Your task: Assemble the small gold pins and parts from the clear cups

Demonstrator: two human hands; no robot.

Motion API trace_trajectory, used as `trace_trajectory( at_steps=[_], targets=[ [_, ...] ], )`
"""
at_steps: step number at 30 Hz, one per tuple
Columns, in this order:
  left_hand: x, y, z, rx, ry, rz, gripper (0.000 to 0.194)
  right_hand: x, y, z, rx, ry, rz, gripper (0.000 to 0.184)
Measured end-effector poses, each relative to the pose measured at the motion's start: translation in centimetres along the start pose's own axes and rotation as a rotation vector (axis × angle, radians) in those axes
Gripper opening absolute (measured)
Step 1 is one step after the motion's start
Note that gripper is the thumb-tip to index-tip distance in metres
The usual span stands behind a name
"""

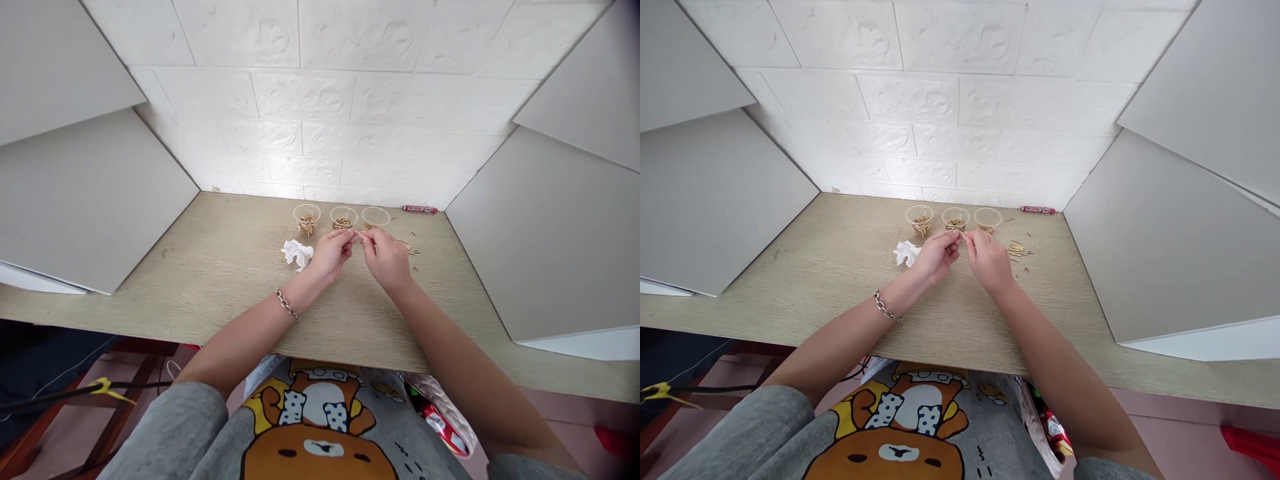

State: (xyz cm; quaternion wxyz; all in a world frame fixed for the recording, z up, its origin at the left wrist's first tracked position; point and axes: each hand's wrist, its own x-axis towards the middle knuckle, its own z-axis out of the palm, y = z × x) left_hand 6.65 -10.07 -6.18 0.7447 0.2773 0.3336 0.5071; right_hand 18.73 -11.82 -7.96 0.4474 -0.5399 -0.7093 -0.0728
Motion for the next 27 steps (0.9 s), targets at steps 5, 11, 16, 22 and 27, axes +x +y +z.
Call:
trace_trajectory(
  at_steps=[5, 11, 16, 22, 27],
  targets=[
    [0.2, 0.0, -0.1, 0.051, -0.032, 0.044, 0.011, 0.1, 0.0, -0.3, 0.064, 0.000, 0.034, 0.025],
    [0.4, -0.1, -0.2, 0.141, -0.036, 0.132, 0.010, 0.3, -0.4, -0.5, 0.175, -0.005, 0.163, 0.021],
    [0.2, -0.3, 0.0, 0.179, -0.016, 0.225, 0.010, 0.0, -1.0, 0.1, 0.369, 0.007, 0.349, 0.023],
    [0.2, -0.4, 0.0, 0.207, -0.024, 0.251, 0.012, 0.0, -1.1, 0.3, 0.470, 0.033, 0.389, 0.020],
    [0.1, 0.0, 0.1, 0.137, -0.044, 0.161, 0.011, 0.0, -1.0, 0.2, 0.514, 0.023, 0.371, 0.018]
  ],
)
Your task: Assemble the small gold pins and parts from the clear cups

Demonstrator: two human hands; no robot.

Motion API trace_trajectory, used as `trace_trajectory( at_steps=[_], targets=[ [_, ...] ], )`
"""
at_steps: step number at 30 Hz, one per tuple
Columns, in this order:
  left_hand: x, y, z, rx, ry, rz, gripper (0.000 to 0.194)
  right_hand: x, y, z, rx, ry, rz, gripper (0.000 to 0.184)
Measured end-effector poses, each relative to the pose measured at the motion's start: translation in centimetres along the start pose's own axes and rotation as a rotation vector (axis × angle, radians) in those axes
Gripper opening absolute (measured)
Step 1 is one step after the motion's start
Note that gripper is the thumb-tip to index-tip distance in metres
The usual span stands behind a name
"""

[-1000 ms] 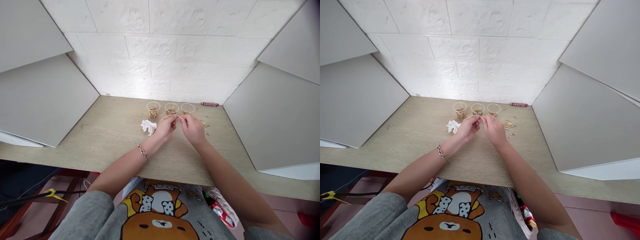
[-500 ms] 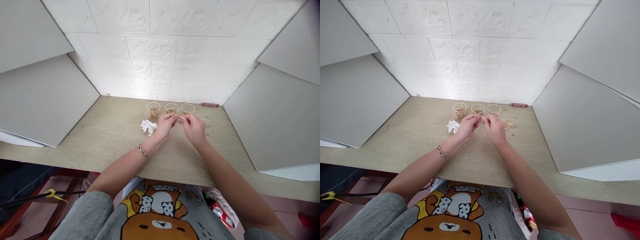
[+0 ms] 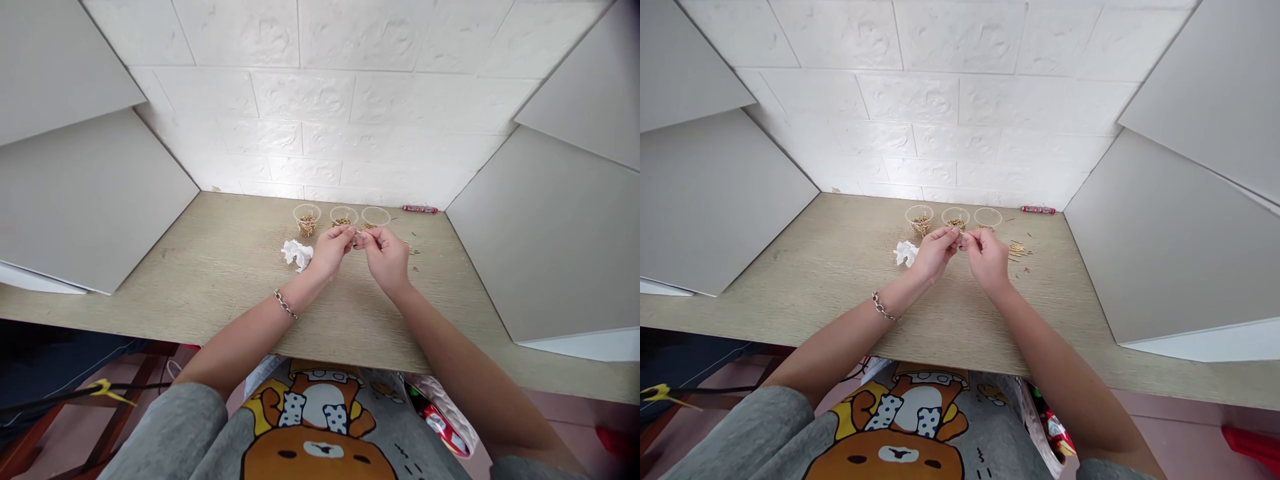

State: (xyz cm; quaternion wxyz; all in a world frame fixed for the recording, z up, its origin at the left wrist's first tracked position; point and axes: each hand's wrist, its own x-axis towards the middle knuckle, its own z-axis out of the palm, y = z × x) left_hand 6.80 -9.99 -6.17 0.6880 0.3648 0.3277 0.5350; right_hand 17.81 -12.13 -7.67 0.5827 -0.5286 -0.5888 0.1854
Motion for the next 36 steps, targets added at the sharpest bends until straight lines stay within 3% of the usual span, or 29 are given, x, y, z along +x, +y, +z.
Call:
trace_trajectory(
  at_steps=[18, 26, 36],
  targets=[
    [0.10, 0.62, -0.25, -0.151, -0.073, -0.176, 0.010, 0.18, -0.20, -0.03, 0.254, -0.028, 0.112, 0.022],
    [0.07, 0.55, -0.38, -0.118, -0.131, -0.115, 0.014, 0.48, -0.26, -0.01, 0.441, -0.074, 0.220, 0.028],
    [0.06, 0.50, -0.38, -0.118, -0.124, -0.099, 0.013, 0.51, 0.31, 0.20, 0.554, -0.095, 0.309, 0.030]
  ],
)
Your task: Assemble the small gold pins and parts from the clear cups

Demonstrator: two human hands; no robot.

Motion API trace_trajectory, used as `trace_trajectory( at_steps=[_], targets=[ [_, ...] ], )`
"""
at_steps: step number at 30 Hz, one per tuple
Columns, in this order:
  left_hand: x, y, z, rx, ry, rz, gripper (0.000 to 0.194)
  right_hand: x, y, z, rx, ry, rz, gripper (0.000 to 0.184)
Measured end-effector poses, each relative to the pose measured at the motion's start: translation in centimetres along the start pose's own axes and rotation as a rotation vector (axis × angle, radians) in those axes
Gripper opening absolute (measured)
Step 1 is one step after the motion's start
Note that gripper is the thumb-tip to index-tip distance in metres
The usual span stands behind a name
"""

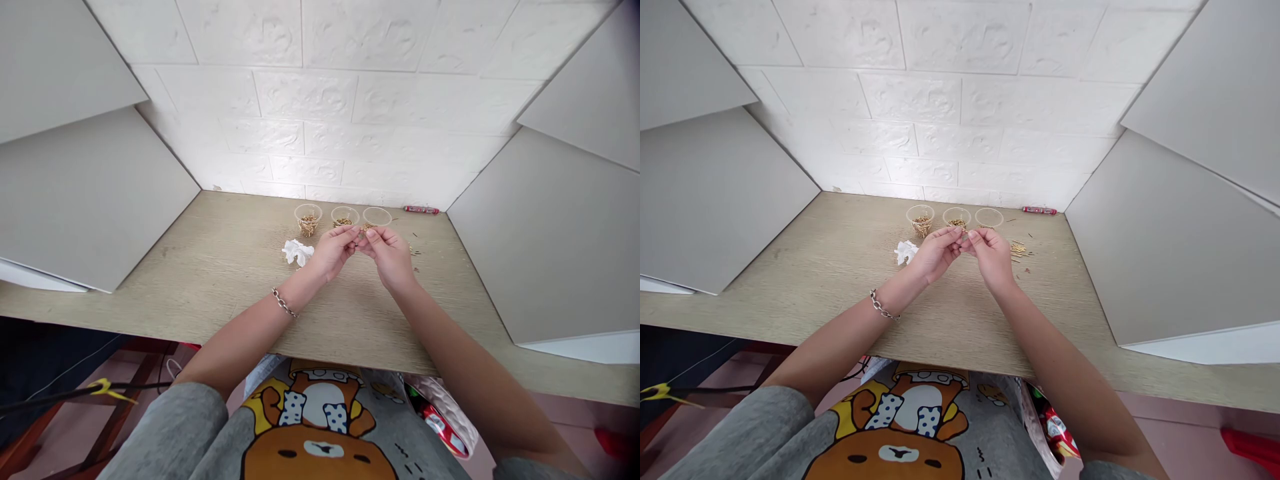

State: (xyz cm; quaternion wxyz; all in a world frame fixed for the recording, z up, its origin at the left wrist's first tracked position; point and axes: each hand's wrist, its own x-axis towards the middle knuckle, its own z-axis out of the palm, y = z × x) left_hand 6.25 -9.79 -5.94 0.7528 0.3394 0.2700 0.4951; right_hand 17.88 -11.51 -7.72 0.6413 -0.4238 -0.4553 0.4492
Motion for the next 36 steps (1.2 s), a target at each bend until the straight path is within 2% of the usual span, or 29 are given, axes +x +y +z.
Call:
trace_trajectory(
  at_steps=[6, 15, 27, 31, 36],
  targets=[
    [-0.11, 0.02, -0.03, 0.017, -0.023, -0.015, 0.014, -0.14, -0.22, -0.01, -0.009, -0.005, -0.029, 0.028],
    [0.15, 0.30, -0.21, 0.159, -0.016, 0.072, 0.016, -0.16, -0.37, -0.05, -0.104, 0.020, -0.046, 0.032],
    [0.26, 0.03, -0.29, 0.399, 0.039, 0.279, 0.021, -0.80, -0.94, -0.39, -0.533, 0.110, -0.295, 0.024],
    [0.00, -0.05, -0.11, 0.482, 0.078, 0.353, 0.020, -0.80, -0.82, -0.37, -0.586, 0.112, -0.327, 0.024],
    [-0.03, -0.28, -0.20, 0.527, 0.097, 0.368, 0.019, -0.77, -0.70, -0.47, -0.648, 0.109, -0.369, 0.023]
  ],
)
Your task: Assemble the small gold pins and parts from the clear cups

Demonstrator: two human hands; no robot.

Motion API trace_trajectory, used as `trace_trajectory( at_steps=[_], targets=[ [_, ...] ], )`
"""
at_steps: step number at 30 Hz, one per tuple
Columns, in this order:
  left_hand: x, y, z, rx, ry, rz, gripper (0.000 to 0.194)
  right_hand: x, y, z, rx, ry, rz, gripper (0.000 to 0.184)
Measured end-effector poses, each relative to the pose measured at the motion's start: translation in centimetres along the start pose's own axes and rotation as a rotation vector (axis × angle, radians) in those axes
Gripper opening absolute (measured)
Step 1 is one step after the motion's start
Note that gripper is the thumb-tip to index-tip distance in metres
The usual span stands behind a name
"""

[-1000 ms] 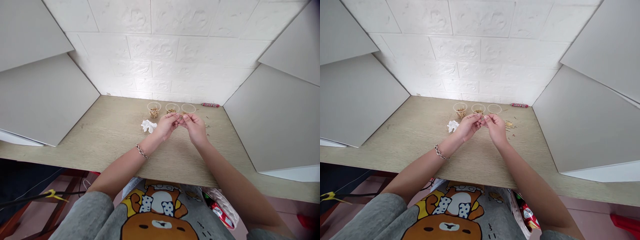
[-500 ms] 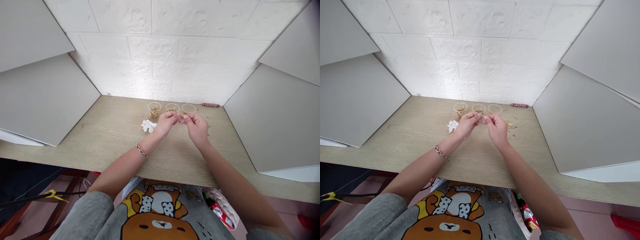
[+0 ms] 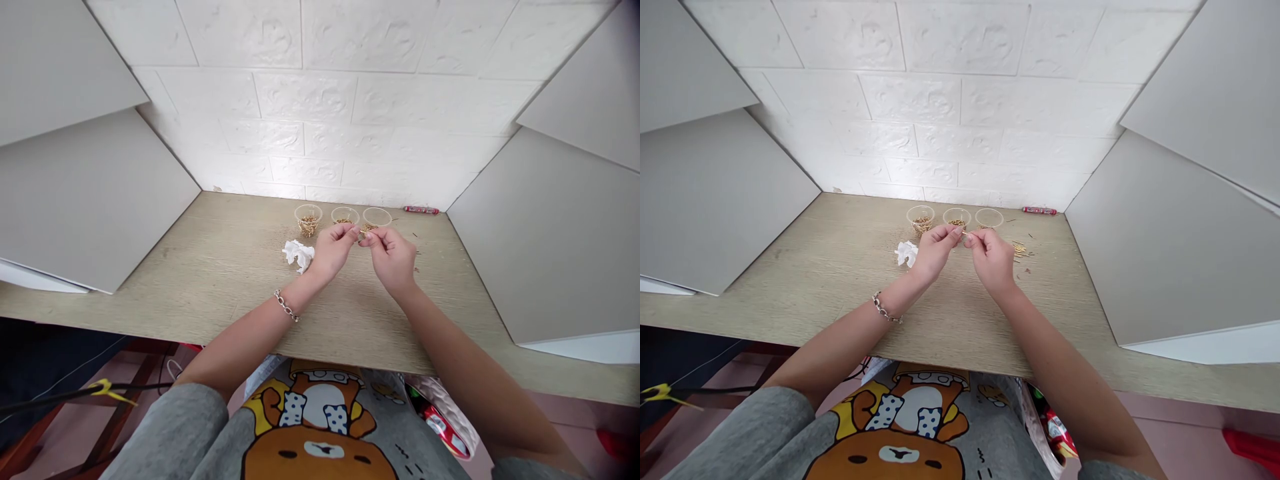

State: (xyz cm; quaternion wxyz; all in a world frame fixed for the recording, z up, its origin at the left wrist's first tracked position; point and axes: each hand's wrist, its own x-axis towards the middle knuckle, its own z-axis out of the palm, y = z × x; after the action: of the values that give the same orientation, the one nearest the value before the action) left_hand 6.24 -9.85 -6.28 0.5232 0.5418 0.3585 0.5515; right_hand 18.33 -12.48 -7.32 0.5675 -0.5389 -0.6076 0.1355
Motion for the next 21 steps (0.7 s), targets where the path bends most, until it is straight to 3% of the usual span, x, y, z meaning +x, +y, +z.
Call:
trace_trajectory(
  at_steps=[6, 12, 16, 21],
  targets=[
    [0.05, -0.41, -0.05, 0.070, 0.008, 0.016, 0.020, 0.00, 0.05, -0.12, -0.115, 0.027, -0.120, 0.020],
    [-0.23, -0.55, 0.34, 0.019, 0.037, 0.023, 0.019, -0.06, 0.05, 0.17, -0.112, 0.041, -0.130, 0.020],
    [-0.37, -0.65, 0.61, -0.055, 0.050, 0.017, 0.020, -0.18, -0.26, 0.41, -0.077, 0.054, -0.083, 0.021],
    [-0.42, -0.53, 0.54, 0.017, 0.093, 0.039, 0.020, -0.42, -0.71, 0.70, -0.028, 0.055, 0.034, 0.022]
  ],
)
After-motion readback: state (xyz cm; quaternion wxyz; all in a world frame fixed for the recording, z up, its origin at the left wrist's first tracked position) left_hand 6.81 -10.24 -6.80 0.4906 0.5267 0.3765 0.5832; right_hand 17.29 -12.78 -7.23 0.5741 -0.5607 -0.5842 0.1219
